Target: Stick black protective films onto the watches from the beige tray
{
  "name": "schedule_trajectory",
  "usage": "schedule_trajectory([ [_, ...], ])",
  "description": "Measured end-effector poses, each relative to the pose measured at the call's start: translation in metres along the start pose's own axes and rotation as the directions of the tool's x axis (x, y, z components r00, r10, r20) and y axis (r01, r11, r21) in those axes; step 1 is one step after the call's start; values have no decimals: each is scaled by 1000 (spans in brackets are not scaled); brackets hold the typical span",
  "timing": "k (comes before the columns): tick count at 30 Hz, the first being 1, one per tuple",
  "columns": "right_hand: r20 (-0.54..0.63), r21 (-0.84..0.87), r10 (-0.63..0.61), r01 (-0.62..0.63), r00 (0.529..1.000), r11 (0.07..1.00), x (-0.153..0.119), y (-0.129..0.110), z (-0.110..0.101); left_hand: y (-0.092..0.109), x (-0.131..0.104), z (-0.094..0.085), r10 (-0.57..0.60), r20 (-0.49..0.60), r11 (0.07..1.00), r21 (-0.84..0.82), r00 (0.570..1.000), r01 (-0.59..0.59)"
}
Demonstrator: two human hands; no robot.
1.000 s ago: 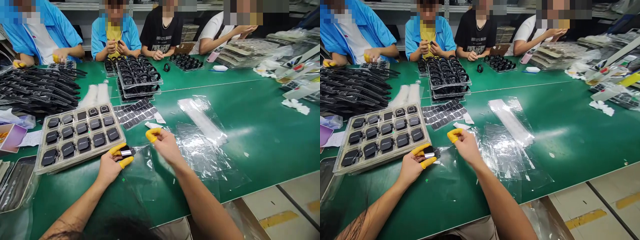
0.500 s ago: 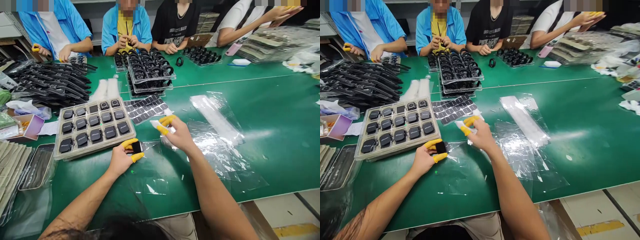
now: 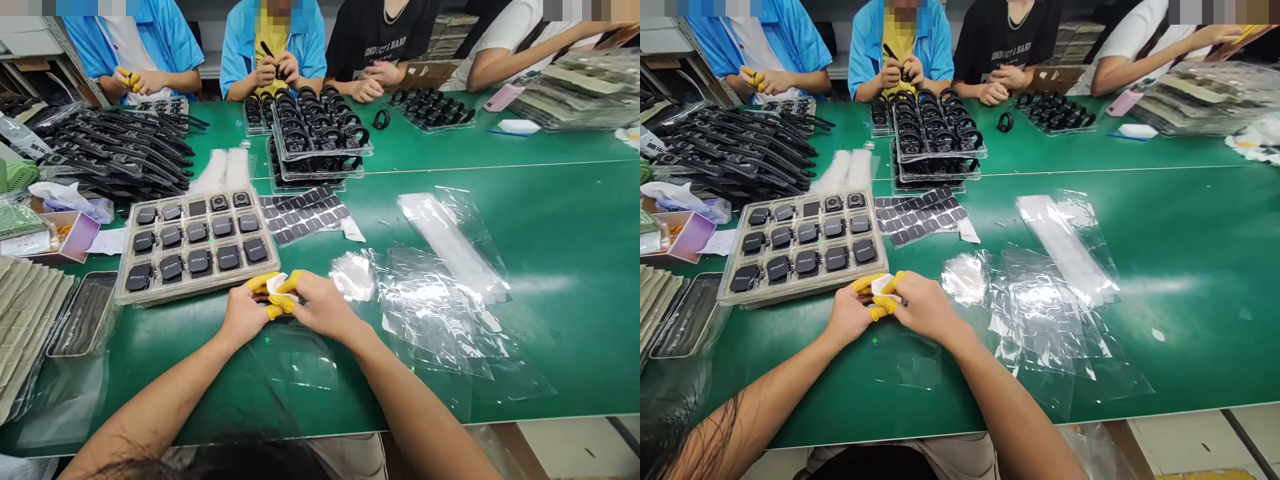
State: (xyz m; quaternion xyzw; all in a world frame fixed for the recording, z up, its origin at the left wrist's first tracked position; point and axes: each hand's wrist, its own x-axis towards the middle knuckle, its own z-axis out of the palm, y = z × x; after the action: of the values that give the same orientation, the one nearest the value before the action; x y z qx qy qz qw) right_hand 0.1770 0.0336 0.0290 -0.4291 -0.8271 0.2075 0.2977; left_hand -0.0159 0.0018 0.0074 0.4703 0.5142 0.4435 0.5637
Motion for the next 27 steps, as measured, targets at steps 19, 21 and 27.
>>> schedule_trajectory([
  [19, 163, 327, 320, -357, 933, 875, 2, 10, -9, 2, -12, 0, 263, 40, 883, 392, 964, -257],
  [21, 137, 400, 385, -406, 913, 821, 3, 11, -9, 2, -12, 1, 239, 41, 897, 372, 970, -237],
  [27, -78, 666, 518, -342, 852, 662, 6, 17, -10, -1, -10, 1, 171, 44, 933, 315, 984, -176],
])
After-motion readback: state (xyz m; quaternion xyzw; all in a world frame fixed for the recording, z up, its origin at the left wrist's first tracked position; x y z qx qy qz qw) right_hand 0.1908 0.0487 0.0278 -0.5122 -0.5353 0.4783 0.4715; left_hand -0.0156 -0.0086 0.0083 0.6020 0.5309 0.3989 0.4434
